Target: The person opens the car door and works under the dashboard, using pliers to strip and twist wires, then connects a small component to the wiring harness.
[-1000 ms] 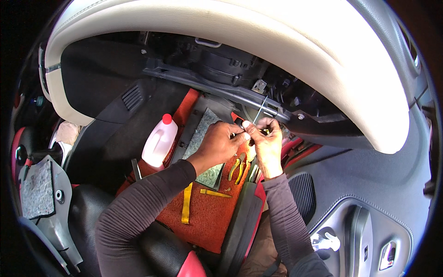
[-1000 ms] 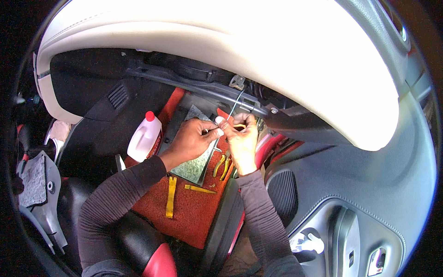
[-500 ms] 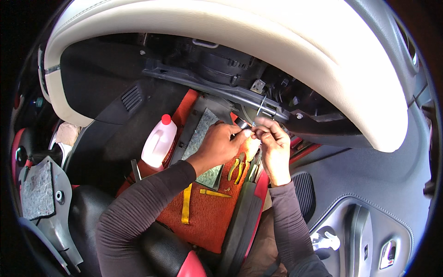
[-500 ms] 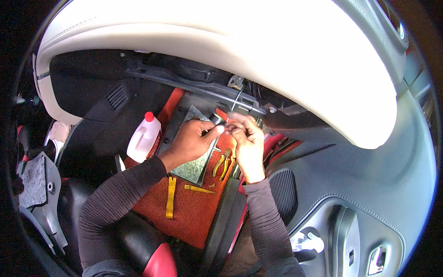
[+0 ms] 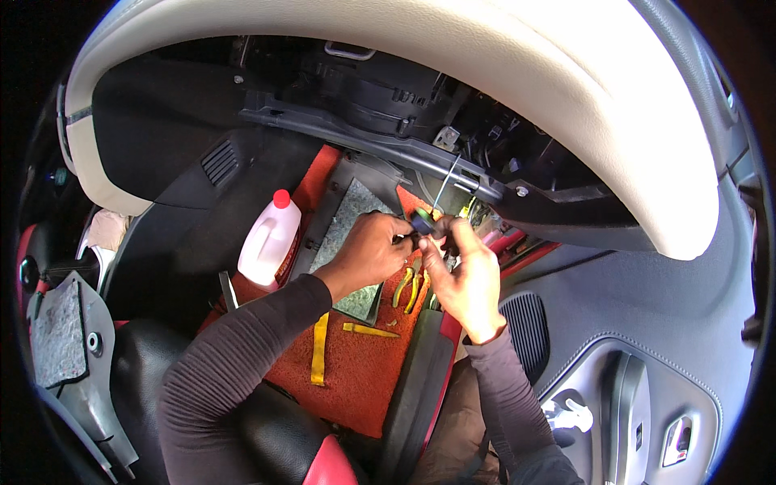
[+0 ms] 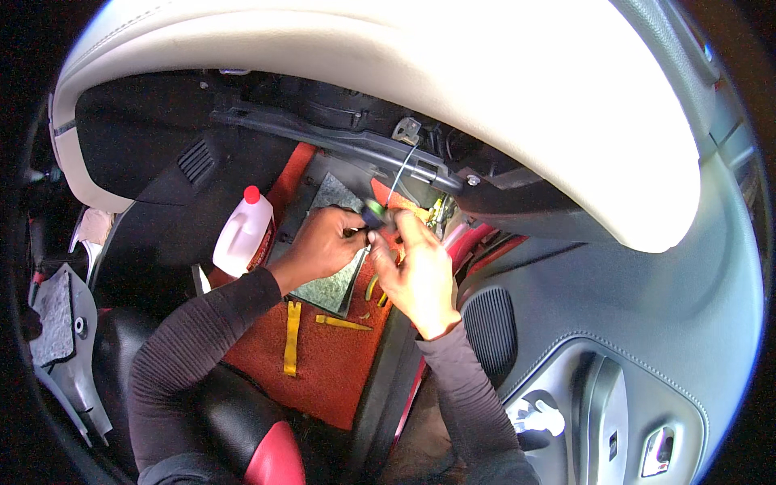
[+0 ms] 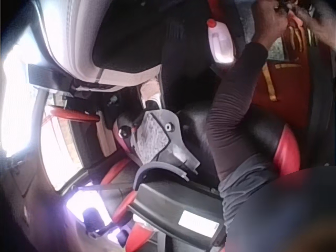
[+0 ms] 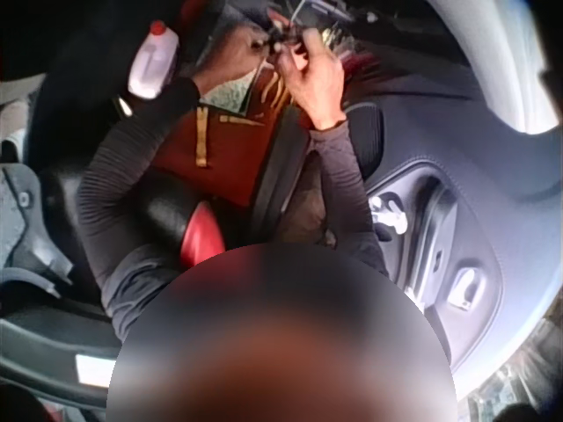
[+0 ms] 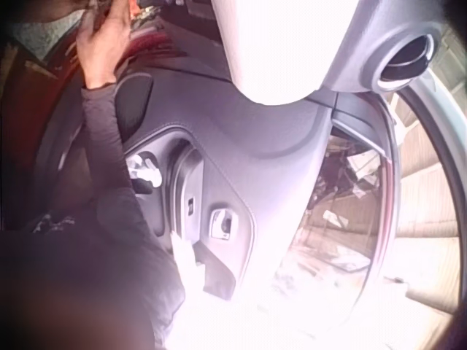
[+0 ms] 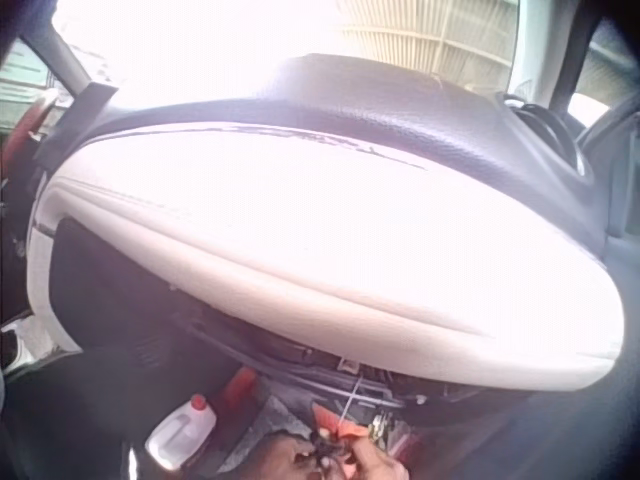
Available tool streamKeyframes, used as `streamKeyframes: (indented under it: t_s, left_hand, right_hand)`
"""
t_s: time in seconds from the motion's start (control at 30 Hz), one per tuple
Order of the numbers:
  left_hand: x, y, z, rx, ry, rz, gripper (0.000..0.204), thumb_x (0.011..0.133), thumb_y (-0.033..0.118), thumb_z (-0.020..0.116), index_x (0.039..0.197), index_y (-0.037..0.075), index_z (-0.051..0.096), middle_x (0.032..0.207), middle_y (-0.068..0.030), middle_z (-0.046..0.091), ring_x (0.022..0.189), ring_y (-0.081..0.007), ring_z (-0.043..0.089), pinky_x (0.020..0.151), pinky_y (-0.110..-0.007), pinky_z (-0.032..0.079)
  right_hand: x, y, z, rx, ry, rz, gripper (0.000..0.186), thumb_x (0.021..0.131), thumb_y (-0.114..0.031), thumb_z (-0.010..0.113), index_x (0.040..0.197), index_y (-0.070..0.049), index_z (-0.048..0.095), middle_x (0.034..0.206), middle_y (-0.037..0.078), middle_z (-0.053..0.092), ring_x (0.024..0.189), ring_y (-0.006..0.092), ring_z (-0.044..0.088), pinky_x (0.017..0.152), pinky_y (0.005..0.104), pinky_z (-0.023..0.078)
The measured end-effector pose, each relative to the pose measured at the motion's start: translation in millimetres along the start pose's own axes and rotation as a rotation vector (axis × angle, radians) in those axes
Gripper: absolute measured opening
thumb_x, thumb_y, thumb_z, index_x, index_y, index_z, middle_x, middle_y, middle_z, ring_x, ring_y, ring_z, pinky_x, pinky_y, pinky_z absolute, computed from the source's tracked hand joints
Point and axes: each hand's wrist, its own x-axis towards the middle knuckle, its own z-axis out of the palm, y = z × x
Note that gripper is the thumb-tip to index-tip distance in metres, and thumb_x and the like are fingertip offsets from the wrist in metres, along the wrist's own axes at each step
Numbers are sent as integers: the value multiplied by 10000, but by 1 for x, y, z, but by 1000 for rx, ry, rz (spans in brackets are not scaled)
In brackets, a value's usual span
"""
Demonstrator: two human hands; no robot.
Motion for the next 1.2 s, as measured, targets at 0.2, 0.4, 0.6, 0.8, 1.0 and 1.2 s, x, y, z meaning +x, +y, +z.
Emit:
streamKeyframes:
  t_s: [0.2,0.4,0.6,0.8,1.0,1.2]
  left_hand:
    - [5,2,1,-554,40,-354,367,1034,333,645,917,10,776,758,-68,740,677,-124,626,682,-309,493]
    - [7,-6,-13,-296,-112,-167,247,965,227,677,955,8,788,801,-72,754,760,-134,682,733,-298,515]
    - [-5,0,3,-160,-45,-131,239,975,216,699,1069,8,772,887,-144,774,816,-115,693,765,-341,546]
    - [-3,1,3,-677,-36,-401,462,1050,407,583,938,9,789,868,-62,759,768,-131,680,717,-316,526]
    - [0,-6,-8,-334,-133,-146,215,917,196,678,974,12,773,847,-143,755,779,-208,713,741,-361,537]
    - [-8,-4,5,-228,-44,-78,287,951,259,695,1057,4,773,886,-187,762,779,-247,721,754,-373,541]
  right_hand:
    - [19,25,17,245,11,4,401,870,38,702,1256,-5,601,1085,123,699,966,216,692,880,343,557]
    - [7,7,17,-84,-6,-74,199,866,-81,661,1028,-24,560,920,199,653,870,404,677,773,438,536]
    - [1,0,0,173,-32,-153,282,896,57,647,1165,-28,650,1011,120,710,892,222,701,845,339,555]
    - [17,31,29,353,-15,54,394,856,130,654,1218,-17,612,1089,93,668,960,191,670,878,302,544]
    - [2,18,22,-144,2,-103,197,848,-58,706,967,-10,556,930,188,631,908,418,662,779,461,528]
    - [-4,7,4,351,-65,-90,313,959,-141,746,1213,9,642,1013,119,750,914,153,720,892,318,542]
